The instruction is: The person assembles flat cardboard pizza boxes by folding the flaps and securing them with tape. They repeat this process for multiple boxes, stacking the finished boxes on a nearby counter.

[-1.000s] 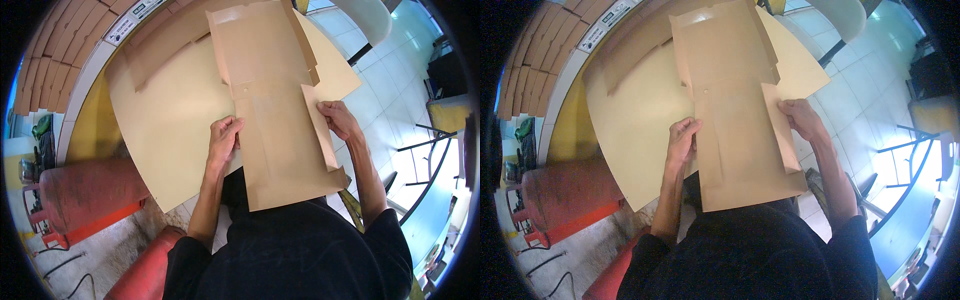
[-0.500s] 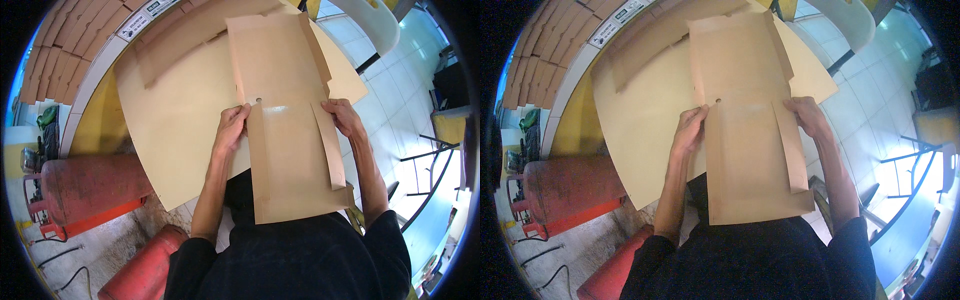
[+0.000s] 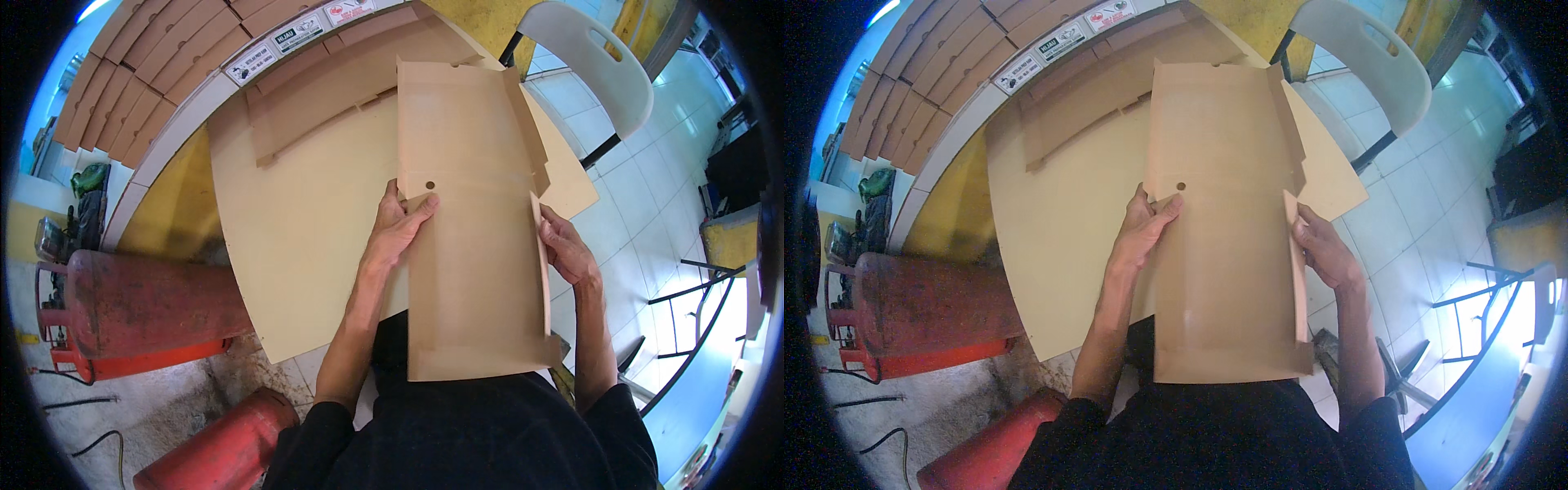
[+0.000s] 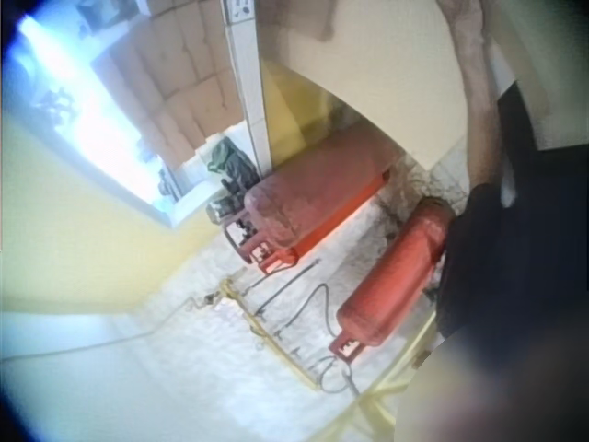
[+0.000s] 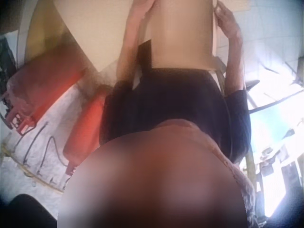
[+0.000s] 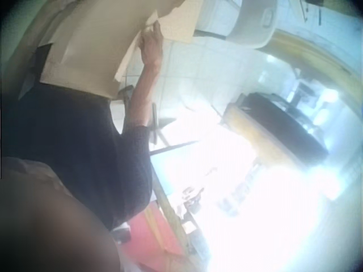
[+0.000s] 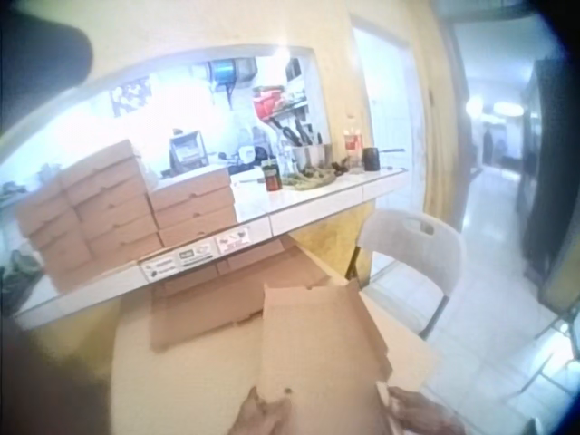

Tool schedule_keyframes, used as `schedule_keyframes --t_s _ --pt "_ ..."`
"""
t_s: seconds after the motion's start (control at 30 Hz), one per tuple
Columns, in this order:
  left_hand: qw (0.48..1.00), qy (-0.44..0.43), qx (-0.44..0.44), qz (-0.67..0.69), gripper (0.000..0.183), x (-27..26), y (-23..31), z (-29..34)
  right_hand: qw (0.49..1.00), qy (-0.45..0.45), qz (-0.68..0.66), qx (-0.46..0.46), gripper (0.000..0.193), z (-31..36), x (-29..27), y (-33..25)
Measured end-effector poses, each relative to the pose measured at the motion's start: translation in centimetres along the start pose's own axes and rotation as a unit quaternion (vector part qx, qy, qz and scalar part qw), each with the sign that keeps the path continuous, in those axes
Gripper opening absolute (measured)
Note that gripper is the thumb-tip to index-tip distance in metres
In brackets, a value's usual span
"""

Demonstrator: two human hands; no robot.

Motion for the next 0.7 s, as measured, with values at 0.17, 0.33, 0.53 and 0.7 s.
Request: schedule_keyframes --t_s 0.17,0.33,0.53,0.7 --pt "0.995 0.026 -0.030 0.094 0.042 -0.5 -1.1 0.6 0.998 -0.024 -0.018 -0.053 0.123 1.1 1.4 -1.4" --pt "0.978 0.099 0.113 0.145 0.036 -2.4 1.4 2.5 0.947 -0.123 -0.250 -0.161 0.148 3.3 -0.3 1.1" --pt "0.951 0.159 0.203 0.171 0.044 1.9 3.3 5.4 0.925 0.008 -0.264 -0.274 0.157 5.6 -1.7 4.0" --pt "0.930 0.214 0.181 0.238 0.047 0.3 -0.4 5.9 0.828 -0.184 -0.364 -0.384 0.147 5.3 -2.3 1.0"
Point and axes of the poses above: each hand's wrist, its own z-axis away from the middle knuckle, its own x-axis out of the palm, y = z × x, the point moved 5 cm from there along -z, towards the middle knuckle, and after that the axes turned 14 degrees about -y, right-handed, at the moved point
